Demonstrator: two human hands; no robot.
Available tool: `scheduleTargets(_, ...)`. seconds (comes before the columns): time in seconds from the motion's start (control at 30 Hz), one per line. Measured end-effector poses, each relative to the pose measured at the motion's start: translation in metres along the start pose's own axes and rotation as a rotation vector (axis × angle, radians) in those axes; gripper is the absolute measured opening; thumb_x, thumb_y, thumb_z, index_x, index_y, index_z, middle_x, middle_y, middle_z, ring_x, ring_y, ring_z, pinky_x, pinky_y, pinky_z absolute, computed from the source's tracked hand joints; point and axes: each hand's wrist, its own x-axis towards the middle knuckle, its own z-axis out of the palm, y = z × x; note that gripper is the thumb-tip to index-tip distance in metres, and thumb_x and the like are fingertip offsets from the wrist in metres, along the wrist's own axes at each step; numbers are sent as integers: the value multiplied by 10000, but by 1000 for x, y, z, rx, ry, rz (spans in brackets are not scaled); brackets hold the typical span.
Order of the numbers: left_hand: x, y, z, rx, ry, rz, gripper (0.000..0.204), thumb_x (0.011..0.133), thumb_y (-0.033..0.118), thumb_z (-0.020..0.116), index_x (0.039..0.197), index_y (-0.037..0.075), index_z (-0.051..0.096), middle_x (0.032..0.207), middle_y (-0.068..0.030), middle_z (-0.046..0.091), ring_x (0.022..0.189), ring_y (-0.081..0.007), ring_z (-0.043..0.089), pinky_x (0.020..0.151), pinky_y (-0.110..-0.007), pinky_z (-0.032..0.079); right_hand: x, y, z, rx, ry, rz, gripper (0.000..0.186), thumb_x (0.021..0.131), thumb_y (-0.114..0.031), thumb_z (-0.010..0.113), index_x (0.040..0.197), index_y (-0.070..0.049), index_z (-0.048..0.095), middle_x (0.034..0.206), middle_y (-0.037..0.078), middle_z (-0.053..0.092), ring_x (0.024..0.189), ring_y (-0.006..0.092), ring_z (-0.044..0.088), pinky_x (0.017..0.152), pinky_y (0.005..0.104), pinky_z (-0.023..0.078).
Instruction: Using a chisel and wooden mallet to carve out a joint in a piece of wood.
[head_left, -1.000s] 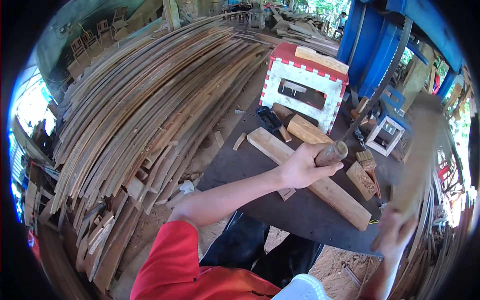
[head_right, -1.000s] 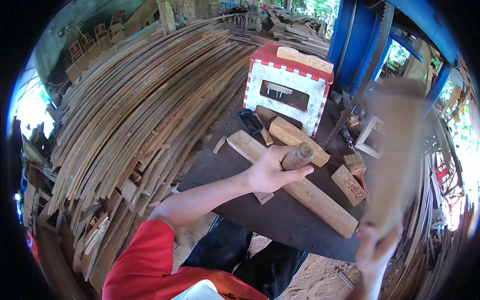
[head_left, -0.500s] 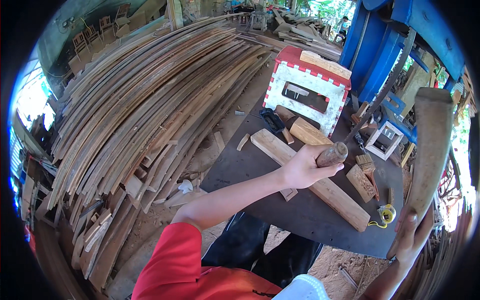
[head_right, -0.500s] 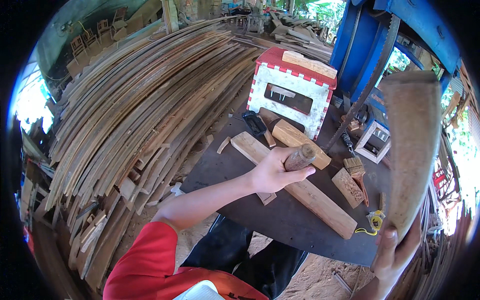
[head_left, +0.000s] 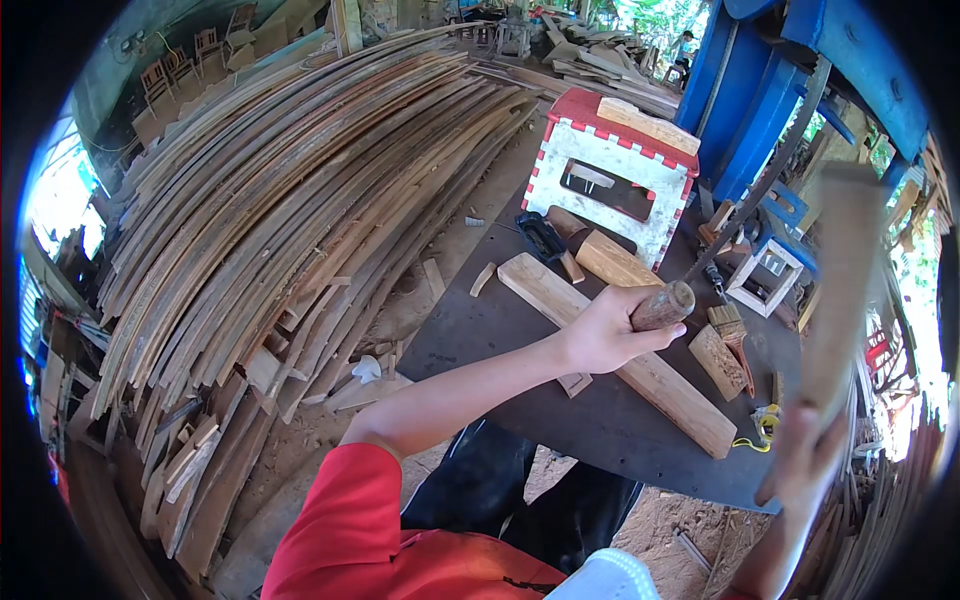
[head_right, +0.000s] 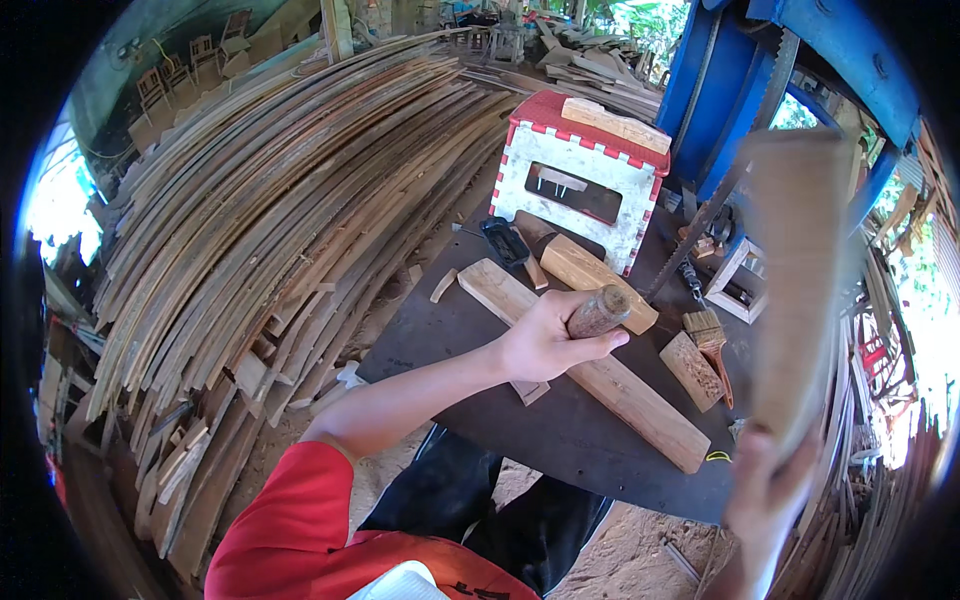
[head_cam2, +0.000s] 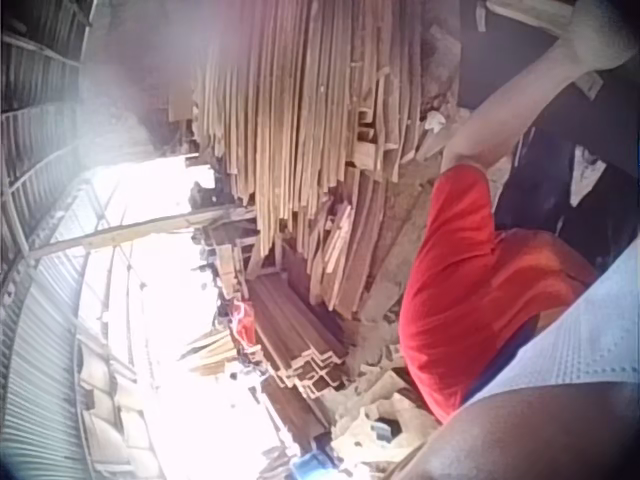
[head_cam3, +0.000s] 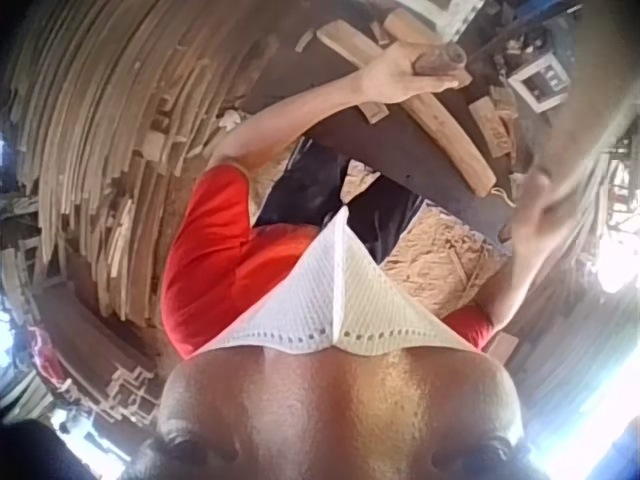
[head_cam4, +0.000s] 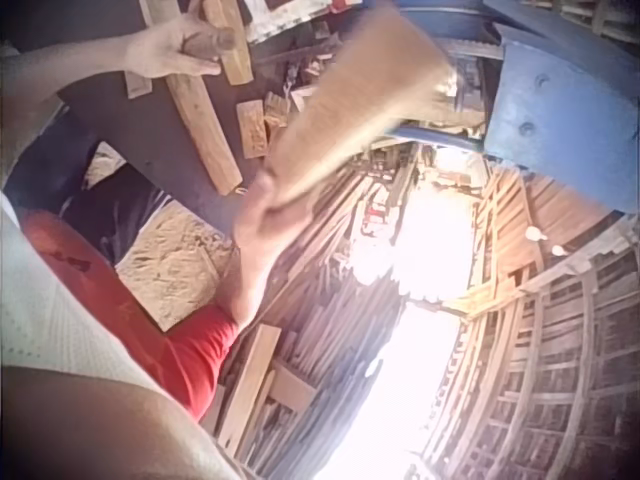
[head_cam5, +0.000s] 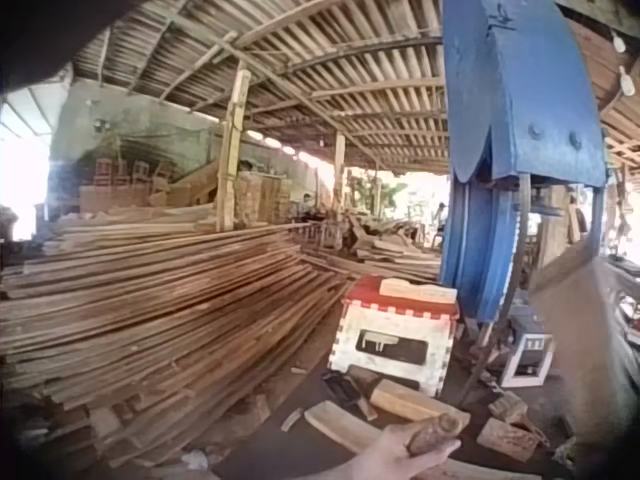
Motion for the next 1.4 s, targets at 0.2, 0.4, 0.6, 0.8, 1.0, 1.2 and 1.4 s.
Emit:
scheduleTargets(0.2,-1,4,-2,-25,-4,4,155,903,129,686,933,3,601,718,62,499,686,-22,419,595,-234,378,21,-3,5,-361,-157,-235,621,882,-433,655,1202,82,519,664,73,572,464,203,493,459,327,405)
scheduleTargets(0.4,0,4,-2,-3,-10,7,168,893,127,696,943,-5,604,729,66,505,674,-22,428,585,-235,383,1,3,8,-108,44,46,503,937,-385,604,1176,48,511,687,34,532,558,108,496,480,274,396)
scheduleTargets(0.6,3,-11,2,20,56,61,182,877,116,714,997,2,636,726,65,539,682,-6,456,576,-216,391,5,4,3,-326,-160,-261,669,868,-391,684,1276,98,480,669,88,548,498,201,481,486,326,395)
scheduleTargets(0.8,-1,-13,-4,7,51,31,178,874,176,733,868,25,639,670,78,531,635,-7,451,550,-222,387,-31,17,28,131,-183,155,456,936,-331,596,1168,57,536,592,-28,488,480,43,440,423,220,332)
scheduleTargets(1.0,-2,-10,-7,-53,27,-64,204,871,177,743,827,25,613,652,78,521,611,-15,435,537,-220,357,-63,47,61,-5,-402,263,313,907,-248,654,993,40,565,582,91,549,473,175,520,487,348,425)
scheduleTargets(1.2,-2,-10,-10,-78,-12,-73,167,889,132,715,815,30,606,651,74,521,603,-6,425,538,-218,354,-73,58,74,-380,-536,99,486,842,-407,720,985,30,565,623,221,587,617,408,628,569,450,473)
scheduleTargets(1.4,-3,-10,-9,-54,-2,-43,163,888,141,719,810,31,628,653,64,542,608,-9,447,539,-218,362,-72,65,81,-449,-506,-20,509,841,-412,720,1035,33,566,648,189,628,606,406,632,579,444,498)
